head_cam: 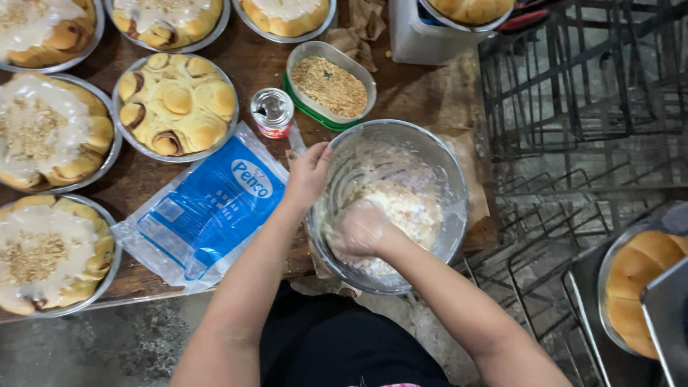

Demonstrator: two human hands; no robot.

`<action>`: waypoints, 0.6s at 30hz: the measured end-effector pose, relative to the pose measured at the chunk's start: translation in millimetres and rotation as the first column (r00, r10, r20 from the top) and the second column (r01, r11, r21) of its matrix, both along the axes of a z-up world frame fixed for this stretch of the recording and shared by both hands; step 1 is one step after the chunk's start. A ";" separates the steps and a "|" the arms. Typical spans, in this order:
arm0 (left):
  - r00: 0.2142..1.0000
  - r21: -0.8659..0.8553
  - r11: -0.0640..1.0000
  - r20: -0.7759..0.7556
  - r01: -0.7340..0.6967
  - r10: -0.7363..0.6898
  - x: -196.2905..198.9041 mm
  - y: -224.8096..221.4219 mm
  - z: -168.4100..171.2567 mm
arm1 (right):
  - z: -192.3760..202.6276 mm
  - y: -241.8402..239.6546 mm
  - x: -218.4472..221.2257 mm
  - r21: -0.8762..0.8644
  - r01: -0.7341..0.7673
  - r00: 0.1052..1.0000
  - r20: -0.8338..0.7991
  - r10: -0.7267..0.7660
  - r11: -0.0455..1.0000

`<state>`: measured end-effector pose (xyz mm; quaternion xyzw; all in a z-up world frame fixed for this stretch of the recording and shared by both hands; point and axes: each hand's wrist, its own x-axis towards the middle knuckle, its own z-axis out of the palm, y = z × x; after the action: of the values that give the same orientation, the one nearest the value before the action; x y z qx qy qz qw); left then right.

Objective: The person prepares a dough mixture in a metal bowl by adding liquid from a pouch, seasoning from a small can, and mixing the ingredients by hand while wearing a glove.

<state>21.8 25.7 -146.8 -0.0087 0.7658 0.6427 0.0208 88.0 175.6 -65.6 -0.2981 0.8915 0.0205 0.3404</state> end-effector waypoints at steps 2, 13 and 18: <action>1.000 -0.010 1.000 0.012 0.019 -0.019 3.6 -2.5 5.7 | 7.6 27.5 17.0 -0.241 -0.023 0.992 -0.124 -0.007 0.970; 0.988 0.017 0.989 0.048 -0.145 0.144 46.3 6.6 19.6 | -37.3 112.3 54.9 -0.467 0.522 0.625 -0.361 -0.692 0.714; 0.970 0.077 0.967 0.054 -0.242 0.238 63.0 11.2 19.4 | -65.9 114.0 -1.1 -0.309 0.655 0.579 -0.381 -0.720 0.690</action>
<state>84.8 36.9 -127.4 -0.1146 0.7311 0.6714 -0.0399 86.9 289.5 -131.6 0.0639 0.9903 -0.1009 0.0716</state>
